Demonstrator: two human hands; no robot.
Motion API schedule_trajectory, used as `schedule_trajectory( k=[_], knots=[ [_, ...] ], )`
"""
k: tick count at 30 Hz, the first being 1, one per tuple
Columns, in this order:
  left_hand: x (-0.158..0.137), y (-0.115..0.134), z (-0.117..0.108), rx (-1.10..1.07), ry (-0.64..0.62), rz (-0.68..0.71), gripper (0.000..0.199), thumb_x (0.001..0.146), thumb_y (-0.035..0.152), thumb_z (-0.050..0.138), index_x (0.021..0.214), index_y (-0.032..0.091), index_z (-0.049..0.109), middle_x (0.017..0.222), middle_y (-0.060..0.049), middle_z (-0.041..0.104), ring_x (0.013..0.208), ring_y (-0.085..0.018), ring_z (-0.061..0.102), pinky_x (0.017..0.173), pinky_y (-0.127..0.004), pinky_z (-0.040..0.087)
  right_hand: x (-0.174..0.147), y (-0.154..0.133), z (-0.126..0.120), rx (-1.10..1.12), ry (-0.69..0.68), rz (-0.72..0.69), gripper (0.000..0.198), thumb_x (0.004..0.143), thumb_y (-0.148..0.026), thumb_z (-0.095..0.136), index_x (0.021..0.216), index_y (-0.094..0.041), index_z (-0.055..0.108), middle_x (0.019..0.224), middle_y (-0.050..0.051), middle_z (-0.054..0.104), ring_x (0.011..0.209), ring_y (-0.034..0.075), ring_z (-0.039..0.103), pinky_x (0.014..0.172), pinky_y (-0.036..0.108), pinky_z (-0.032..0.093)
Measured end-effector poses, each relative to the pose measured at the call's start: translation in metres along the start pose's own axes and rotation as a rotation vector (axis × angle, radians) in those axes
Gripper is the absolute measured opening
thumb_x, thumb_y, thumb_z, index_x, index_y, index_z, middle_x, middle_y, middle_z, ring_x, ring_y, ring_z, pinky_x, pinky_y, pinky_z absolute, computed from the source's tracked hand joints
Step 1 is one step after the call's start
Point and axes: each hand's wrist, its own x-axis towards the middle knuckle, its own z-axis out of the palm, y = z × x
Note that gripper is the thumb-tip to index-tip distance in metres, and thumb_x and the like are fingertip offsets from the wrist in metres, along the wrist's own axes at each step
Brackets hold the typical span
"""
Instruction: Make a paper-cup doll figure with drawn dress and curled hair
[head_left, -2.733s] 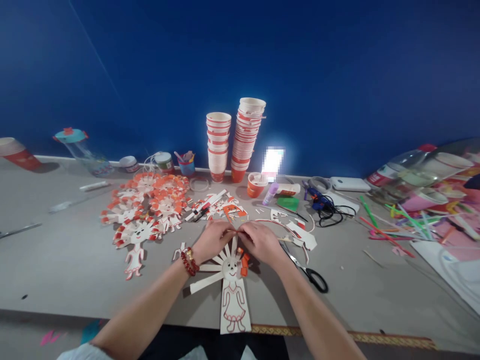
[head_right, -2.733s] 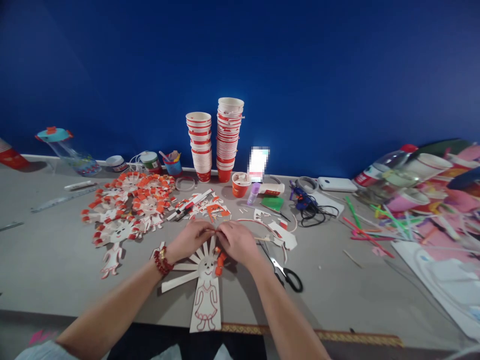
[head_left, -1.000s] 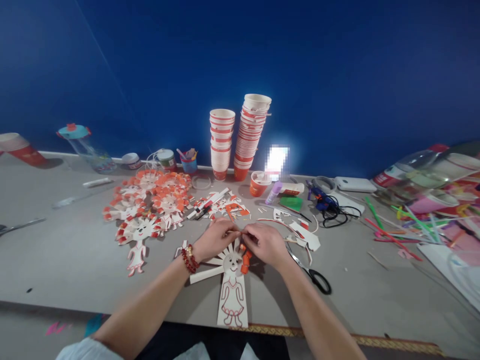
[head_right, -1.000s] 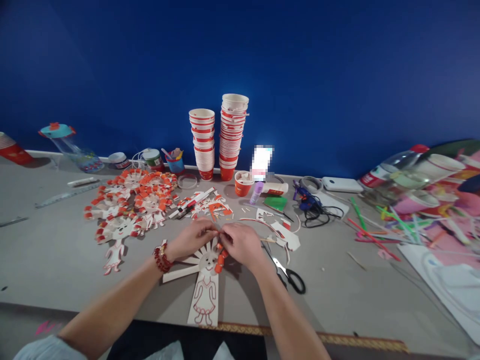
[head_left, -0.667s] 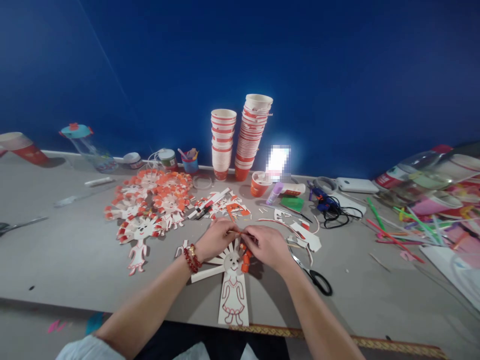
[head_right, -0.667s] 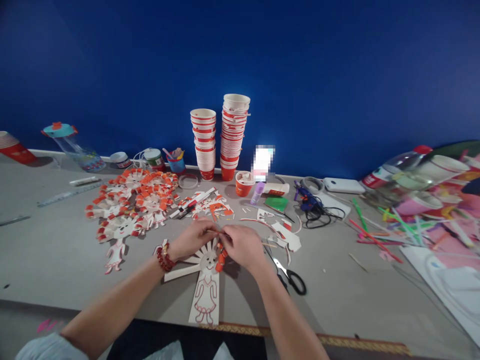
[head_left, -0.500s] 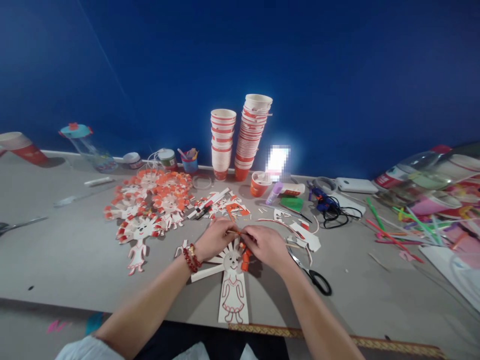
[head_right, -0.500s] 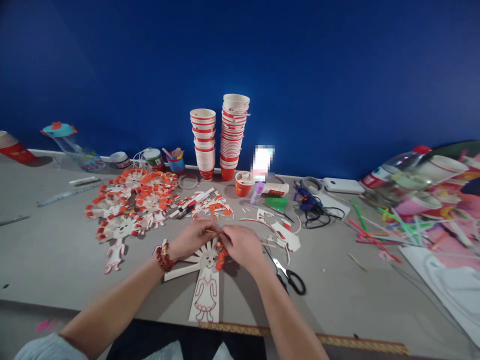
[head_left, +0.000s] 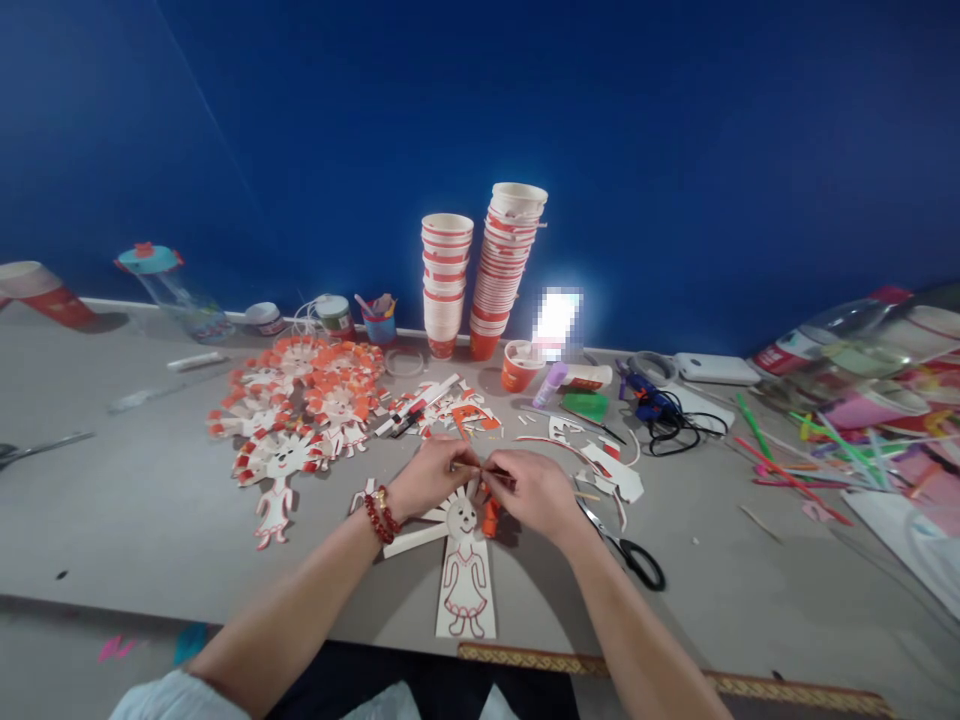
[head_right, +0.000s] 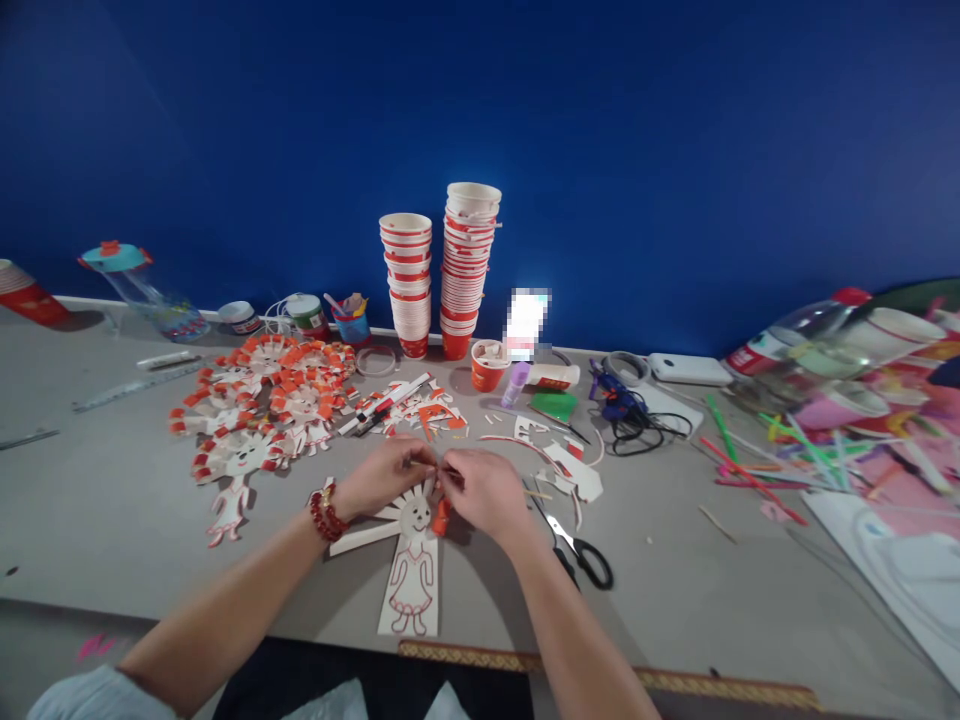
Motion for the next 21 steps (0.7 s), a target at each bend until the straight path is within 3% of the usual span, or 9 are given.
schedule_trajectory(
  k=[13, 16, 21],
  knots=[
    [-0.001, 0.0, -0.0016, -0.107, 0.01, 0.01, 0.002, 0.081, 0.016, 0.063, 0.081, 0.018, 0.064, 0.081, 0.0, 0.068, 0.08, -0.016, 0.06, 0.075, -0.025, 0.046, 0.0006, 0.0036, 0.0047, 0.005, -0.038, 0.03, 0.014, 0.09, -0.025, 0.057, 0.079, -0.021, 0.064, 0.074, 0.002, 0.066, 0.071, 0.016, 0.059, 0.063, 0.025, 0.035],
    [-0.0015, -0.0009, -0.005, -0.161, 0.005, 0.019, 0.009, 0.08, 0.018, 0.064, 0.089, 0.018, 0.062, 0.087, -0.002, 0.068, 0.082, -0.015, 0.061, 0.073, -0.025, 0.047, 0.0004, 0.0037, 0.0044, 0.026, -0.021, 0.021, 0.011, 0.088, -0.022, 0.059, 0.078, -0.021, 0.064, 0.075, 0.002, 0.066, 0.072, 0.017, 0.059, 0.065, 0.025, 0.036],
    [-0.0009, -0.003, -0.0049, -0.098, -0.024, 0.044, 0.007, 0.083, 0.017, 0.06, 0.089, 0.019, 0.062, 0.087, -0.001, 0.068, 0.083, -0.016, 0.062, 0.077, -0.027, 0.047, 0.0007, 0.0028, 0.0038, 0.037, -0.013, 0.018, 0.009, 0.085, -0.02, 0.062, 0.076, -0.021, 0.064, 0.073, 0.002, 0.066, 0.072, 0.017, 0.059, 0.065, 0.025, 0.037]
  ],
)
